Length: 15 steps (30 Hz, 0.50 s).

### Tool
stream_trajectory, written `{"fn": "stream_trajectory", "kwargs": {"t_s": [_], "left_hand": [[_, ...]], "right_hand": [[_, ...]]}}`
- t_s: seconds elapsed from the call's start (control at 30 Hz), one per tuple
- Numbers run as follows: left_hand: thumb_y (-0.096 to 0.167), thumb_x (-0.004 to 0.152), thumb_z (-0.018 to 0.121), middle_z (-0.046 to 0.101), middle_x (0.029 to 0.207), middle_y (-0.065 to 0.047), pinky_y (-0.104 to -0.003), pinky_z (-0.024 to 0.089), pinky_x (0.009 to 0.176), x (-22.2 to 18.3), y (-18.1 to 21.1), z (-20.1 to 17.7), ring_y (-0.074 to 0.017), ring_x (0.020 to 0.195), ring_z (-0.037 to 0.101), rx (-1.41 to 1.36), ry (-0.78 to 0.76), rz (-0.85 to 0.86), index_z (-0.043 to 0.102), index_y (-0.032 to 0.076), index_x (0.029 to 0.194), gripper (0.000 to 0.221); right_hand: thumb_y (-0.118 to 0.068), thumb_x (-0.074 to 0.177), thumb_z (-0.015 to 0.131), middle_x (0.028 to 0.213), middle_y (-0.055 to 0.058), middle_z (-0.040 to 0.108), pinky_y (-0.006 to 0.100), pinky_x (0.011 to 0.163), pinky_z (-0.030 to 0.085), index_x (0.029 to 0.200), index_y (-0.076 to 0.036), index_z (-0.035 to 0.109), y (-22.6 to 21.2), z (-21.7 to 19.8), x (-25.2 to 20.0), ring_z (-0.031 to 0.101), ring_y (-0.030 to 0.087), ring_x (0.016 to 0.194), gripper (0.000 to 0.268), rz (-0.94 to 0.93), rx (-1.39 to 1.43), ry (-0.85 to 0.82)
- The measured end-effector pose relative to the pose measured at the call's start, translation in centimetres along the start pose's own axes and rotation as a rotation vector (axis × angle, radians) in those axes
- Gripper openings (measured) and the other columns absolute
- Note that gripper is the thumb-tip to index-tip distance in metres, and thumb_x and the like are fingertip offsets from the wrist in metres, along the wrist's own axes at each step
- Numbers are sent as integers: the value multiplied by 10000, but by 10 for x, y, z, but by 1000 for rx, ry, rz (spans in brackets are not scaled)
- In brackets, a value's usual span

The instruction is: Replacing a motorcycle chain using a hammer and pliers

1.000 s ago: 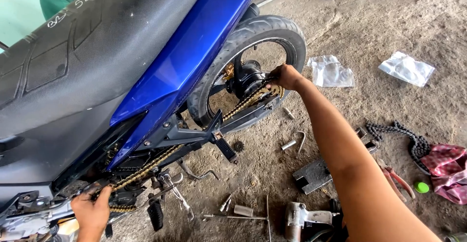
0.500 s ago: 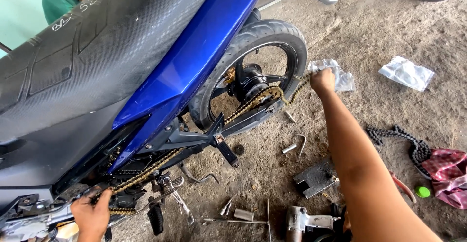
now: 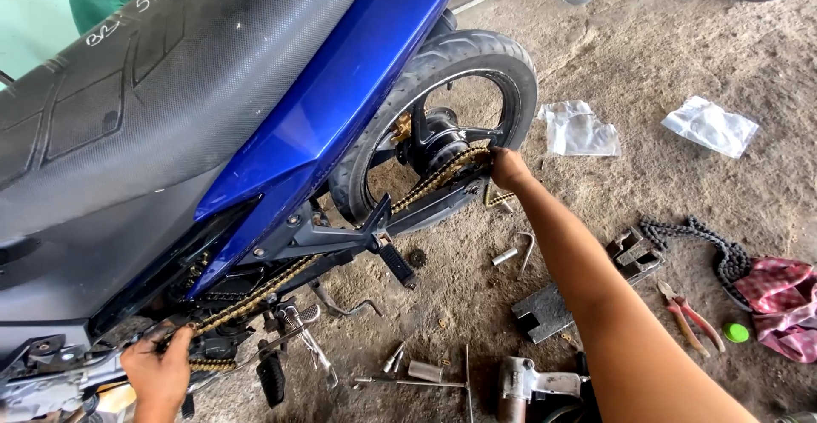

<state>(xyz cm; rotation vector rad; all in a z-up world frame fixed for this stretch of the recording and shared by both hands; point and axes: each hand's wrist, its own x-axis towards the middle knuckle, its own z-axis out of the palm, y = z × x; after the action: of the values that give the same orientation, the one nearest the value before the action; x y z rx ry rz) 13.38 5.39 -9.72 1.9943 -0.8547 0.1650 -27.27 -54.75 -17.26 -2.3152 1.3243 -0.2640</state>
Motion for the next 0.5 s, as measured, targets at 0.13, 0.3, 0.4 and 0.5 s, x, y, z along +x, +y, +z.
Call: {"fn": "stream_trajectory", "kwargs": {"t_s": [0.13, 0.3, 0.4, 0.5], "left_hand": [[6, 938, 688, 574, 650, -94, -280, 363, 563, 2, 25, 0, -169, 562, 438, 2, -9, -57, 703, -134, 936, 141], [10, 933, 659, 518, 591, -54, -262, 313, 521, -1, 38, -3, -142, 524, 391, -71, -33, -112, 686, -105, 854, 143], [0, 963, 644, 494, 594, -47, -254, 304, 516, 0, 30, 1, -130, 526, 381, -152, -20, -135, 634, -82, 792, 190], [-58, 944, 576, 540, 685, -13, -200, 360, 524, 1, 10, -5, -80, 546, 455, -545, 23, -179, 597, 24, 878, 108]], "right_hand": [[-186, 1068, 549, 1103, 121, 760, 254, 509, 600, 1229, -101, 671, 3, -20, -4, 651, 144, 585, 219, 8, 269, -17], [-153, 1147, 353, 873, 195, 651, 365, 572, 614, 1103, 37, 510, -5, -65, -6, 595, 255, 628, 250, -128, 342, 85], [-191, 1142, 368, 846, 195, 662, 385, 496, 626, 1176, 33, 412, -22, -83, -10, 686, 282, 610, 231, -229, 386, 148], [-178, 1100, 306, 891, 155, 686, 395, 457, 451, 1316, -46, 550, -46, -101, -14, 563, 231, 572, 352, -370, 421, 341]]}}
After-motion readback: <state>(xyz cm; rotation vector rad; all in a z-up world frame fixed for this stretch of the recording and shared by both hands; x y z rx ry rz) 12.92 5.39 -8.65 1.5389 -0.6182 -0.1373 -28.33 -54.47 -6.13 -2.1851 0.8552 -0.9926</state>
